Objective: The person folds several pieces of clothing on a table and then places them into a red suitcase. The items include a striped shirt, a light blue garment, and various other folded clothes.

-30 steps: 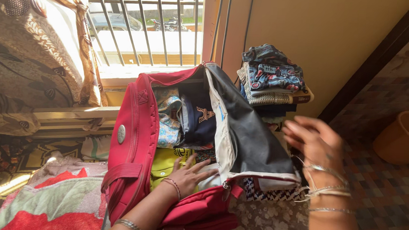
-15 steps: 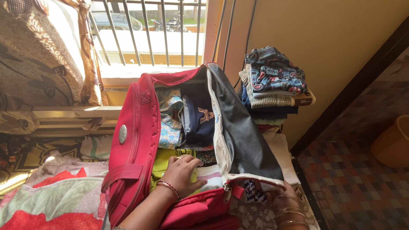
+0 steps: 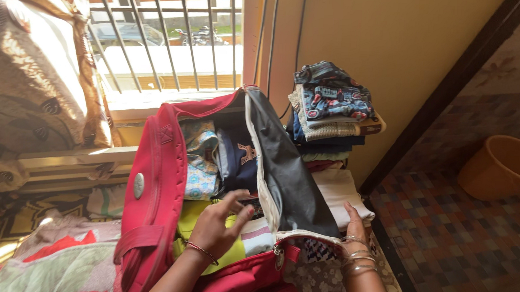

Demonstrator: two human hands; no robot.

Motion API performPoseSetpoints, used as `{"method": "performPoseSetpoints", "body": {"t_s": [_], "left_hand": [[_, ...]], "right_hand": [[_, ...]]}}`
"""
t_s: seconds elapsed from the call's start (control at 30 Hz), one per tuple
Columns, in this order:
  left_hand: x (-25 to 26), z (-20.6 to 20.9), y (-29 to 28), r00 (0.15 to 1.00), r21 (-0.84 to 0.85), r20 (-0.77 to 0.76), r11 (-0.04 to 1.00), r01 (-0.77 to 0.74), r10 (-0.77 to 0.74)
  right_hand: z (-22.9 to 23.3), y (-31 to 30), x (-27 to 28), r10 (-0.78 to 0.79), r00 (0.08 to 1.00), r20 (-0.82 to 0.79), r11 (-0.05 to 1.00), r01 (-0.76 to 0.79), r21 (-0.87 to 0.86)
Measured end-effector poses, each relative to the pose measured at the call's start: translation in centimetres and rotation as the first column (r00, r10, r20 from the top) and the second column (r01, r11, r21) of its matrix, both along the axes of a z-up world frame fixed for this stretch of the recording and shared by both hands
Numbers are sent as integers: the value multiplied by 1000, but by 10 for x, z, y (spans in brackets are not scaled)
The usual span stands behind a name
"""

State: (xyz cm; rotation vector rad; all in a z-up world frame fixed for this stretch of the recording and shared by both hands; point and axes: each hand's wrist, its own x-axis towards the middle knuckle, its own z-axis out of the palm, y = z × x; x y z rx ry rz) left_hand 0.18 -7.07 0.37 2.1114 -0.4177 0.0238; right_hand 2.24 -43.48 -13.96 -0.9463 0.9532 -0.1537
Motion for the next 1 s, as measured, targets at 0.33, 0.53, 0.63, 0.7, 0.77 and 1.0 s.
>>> {"method": "performPoseSetpoints", "body": {"t_s": [0.33,0.53,0.63,0.7,0.77,1.0], "left_hand": [[24,22,-79,959,-291,-116,932,216,-258],[24,30,-94,897,-328,-273,910,254,-348],[22,36,-97,903,-247,-272,931,268,-332],[23,33,-97,901,-278,-247,917,287,-357],[26,26,-98,883,-334,-214,881,336,-418],[39,19,-92,881,-193,101,860,473,-462]], "right_hand": [[-5,-7,9,86,996,40,989,-80,-120],[5,-7,-25,4,1000,-16,902,-11,-431],[7,1,-36,-20,999,-31,770,-4,-638],[7,12,-44,52,997,-57,704,-77,-706],[6,22,-48,182,977,-111,714,-209,-668],[22,12,-35,368,924,-101,795,-369,-481]]}}
